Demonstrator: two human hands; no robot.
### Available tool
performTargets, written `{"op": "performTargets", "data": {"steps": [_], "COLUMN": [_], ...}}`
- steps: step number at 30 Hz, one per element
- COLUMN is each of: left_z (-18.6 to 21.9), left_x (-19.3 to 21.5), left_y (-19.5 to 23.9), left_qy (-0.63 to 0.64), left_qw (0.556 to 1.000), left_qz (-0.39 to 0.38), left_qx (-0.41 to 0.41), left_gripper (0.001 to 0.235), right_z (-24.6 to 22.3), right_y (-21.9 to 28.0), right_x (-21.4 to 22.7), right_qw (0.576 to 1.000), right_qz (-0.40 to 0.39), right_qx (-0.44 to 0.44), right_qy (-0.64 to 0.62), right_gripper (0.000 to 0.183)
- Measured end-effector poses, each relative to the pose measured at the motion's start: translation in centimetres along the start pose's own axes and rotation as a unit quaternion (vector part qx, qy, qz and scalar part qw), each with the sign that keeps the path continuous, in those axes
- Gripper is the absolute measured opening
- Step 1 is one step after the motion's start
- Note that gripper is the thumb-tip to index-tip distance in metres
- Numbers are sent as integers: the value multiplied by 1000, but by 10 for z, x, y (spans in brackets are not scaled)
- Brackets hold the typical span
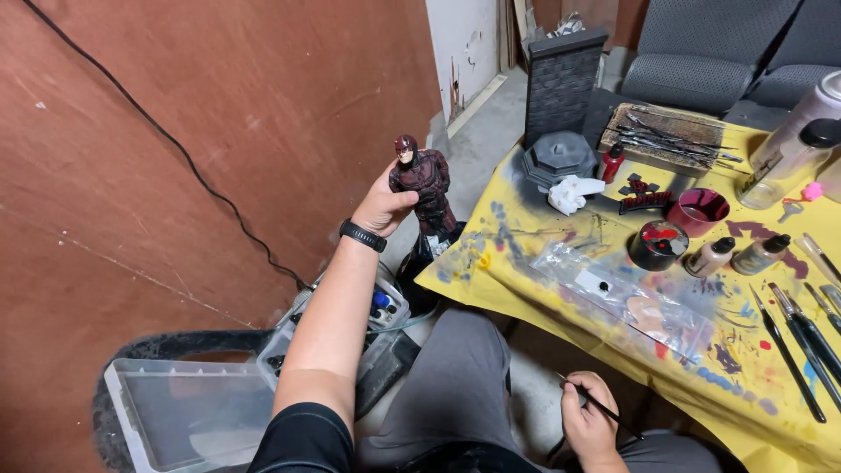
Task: Painting fine details on a miniature superhero figure using a small brush and hobby paints.
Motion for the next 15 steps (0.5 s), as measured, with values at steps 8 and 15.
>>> {"op": "performTargets", "data": {"steps": [8, 15], "left_z": [-17, -15], "left_x": [-3, -16], "left_y": [1, 1], "left_qy": [53, 73], "left_qw": [998, 997], "left_qz": [12, -17], "left_qx": [24, 14], "left_gripper": [80, 80], "right_z": [-8, -9], "right_y": [-4, -4], "right_x": [3, 3], "right_qw": [1000, 1000], "right_qz": [7, 4], "right_qx": [6, 3], "right_qy": [-17, -19], "right_gripper": [4, 5]}}
Point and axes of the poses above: each hand's wrist, its own y-axis away from the middle knuckle, its own x-axis out of the back of the hand, z = x × y, the point moved 9 cm from there along -y, towards the middle knuckle, and after that the axes turned 6 degrees about x, right-handed, at the moved point
